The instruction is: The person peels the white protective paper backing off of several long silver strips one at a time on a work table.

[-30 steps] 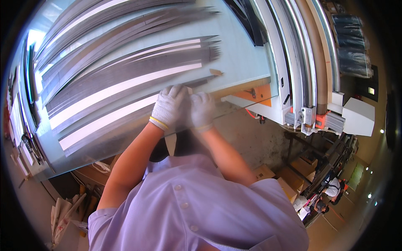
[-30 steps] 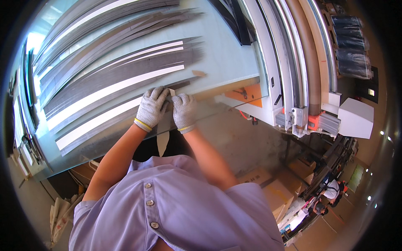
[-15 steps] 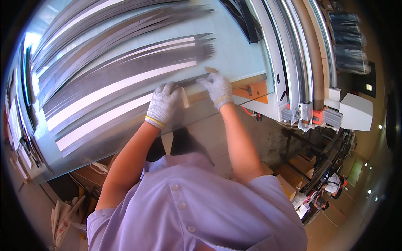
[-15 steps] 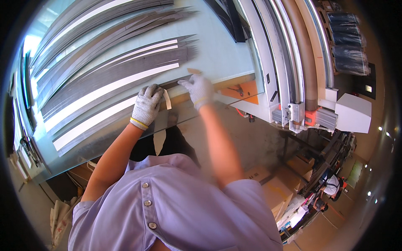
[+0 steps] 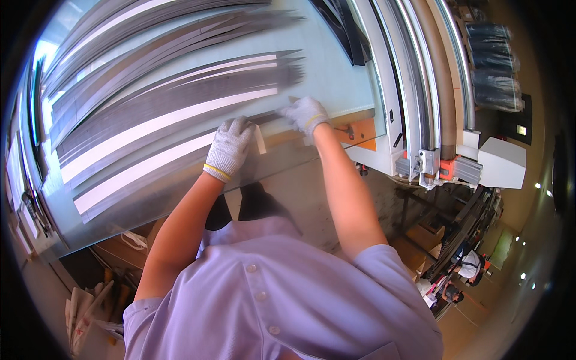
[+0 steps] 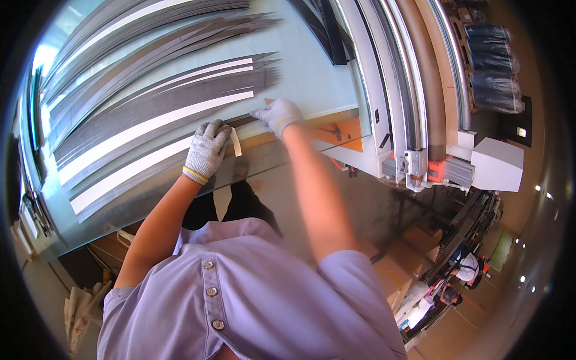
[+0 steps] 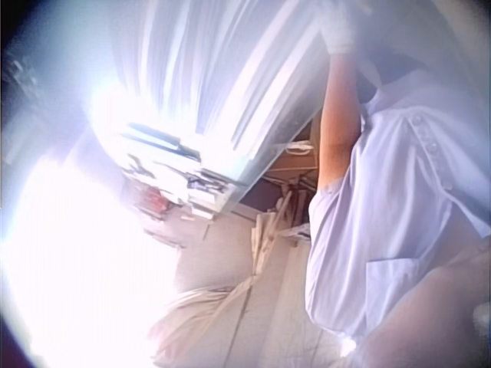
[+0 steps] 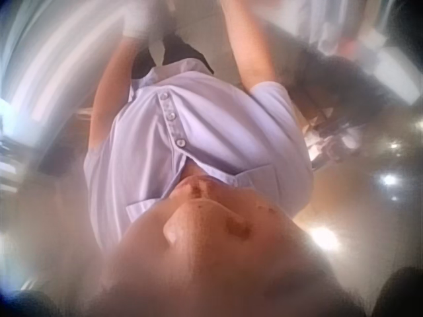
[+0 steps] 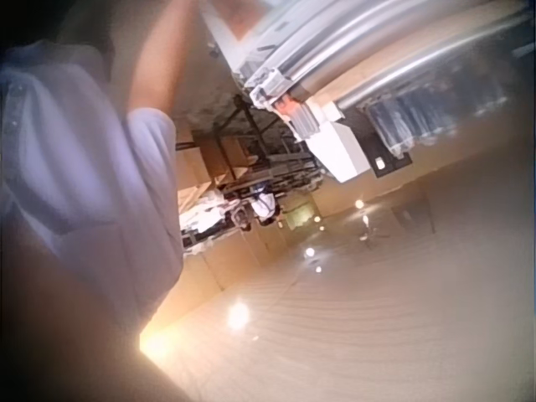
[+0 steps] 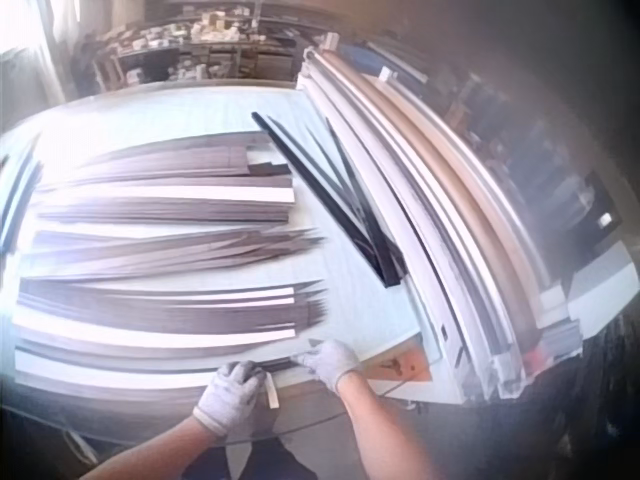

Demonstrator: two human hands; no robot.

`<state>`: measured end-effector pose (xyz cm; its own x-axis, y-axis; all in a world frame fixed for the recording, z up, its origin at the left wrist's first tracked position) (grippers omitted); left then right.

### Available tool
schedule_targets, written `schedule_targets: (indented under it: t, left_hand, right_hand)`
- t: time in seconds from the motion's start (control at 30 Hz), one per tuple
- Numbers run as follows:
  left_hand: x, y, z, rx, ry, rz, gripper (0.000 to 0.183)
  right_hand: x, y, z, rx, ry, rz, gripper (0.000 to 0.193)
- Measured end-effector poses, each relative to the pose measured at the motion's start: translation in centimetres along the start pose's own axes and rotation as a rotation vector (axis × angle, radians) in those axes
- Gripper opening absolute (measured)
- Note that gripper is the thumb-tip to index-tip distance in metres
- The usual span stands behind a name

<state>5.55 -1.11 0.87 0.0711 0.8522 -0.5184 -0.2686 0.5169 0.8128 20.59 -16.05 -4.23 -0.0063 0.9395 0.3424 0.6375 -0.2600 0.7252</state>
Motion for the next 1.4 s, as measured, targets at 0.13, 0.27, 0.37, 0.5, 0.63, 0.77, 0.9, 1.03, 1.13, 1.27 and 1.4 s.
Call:
schedule_targets:
  t: [0.13, 0.27, 0.37, 0.5, 0.63, 0.77, 0.9, 1.03, 1.13, 1.27, 1.4]
  left_hand:
    - [0.1, -0.1, 0.2, 0.017, 0.012, 0.012, 0.042]
    - [0.2, -0.2, -0.3, 0.001, 0.009, 0.004, 0.043]
    - [0.0, -0.1, -0.4, -0.019, -0.009, -0.006, 0.043]
    - [0.1, -0.3, -0.4, 0.002, 0.004, 0.012, 0.045]
    - [0.0, -0.1, -0.2, 0.006, 0.013, -0.001, 0.044]
    - [-0.1, 0.2, -0.4, -0.083, -0.003, 0.005, 0.045]
    - [-0.1, 0.8, -0.9, -0.141, -0.003, 0.006, 0.045]
    - [-0.4, 0.0, -2.0, -0.01, -0.075, 0.113, 0.043]
    - [-0.7, -0.1, -2.0, -0.011, -0.057, 0.091, 0.049]
    - [-0.9, -0.4, -2.0, 0.053, -0.022, 0.139, 0.053]
    - [-1.1, 0.2, -1.8, 0.105, 0.073, 0.087, 0.05]
  right_hand:
    - [1.9, 0.5, -0.7, -0.268, 0.091, -0.225, 0.062]
    - [1.6, 0.3, -0.6, -0.038, -0.051, -0.148, 0.07]
    - [-0.5, -0.7, 0.0, 0.019, -0.083, 0.089, 0.071]
    - [1.7, 0.1, -0.7, -0.133, 0.03, -0.249, 0.067]
    - [2.5, 1.4, -1.4, -0.278, 0.183, -0.237, 0.052]
    - [-2.3, 1.3, -1.7, -0.204, 0.028, 0.586, 0.037]
    - [0.8, 1.5, -8.2, -0.689, 0.327, 0.51, 0.032]
    - [7.5, -0.4, -13.3, -0.871, 0.576, -0.023, 0.045]
    - [8.7, -1.7, -12.5, -0.863, 0.555, -0.229, 0.037]
    - [7.8, -3.5, -9.5, -0.776, 0.547, -0.272, 0.014]
    - [8.8, -3.9, -12.9, -0.812, 0.799, -0.126, 0.002]
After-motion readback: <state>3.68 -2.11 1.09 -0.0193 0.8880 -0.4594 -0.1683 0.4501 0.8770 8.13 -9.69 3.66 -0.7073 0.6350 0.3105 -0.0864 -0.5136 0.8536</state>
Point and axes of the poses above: each hand's wrist, its own z-axis towards the middle knuckle, its own y-axis out of the back of the hand, x = y × z, the point moved 10 cm from there along z, towards the middle knuckle, and after that the axes turned 9 degrees about -x, right-handed, at the moved point
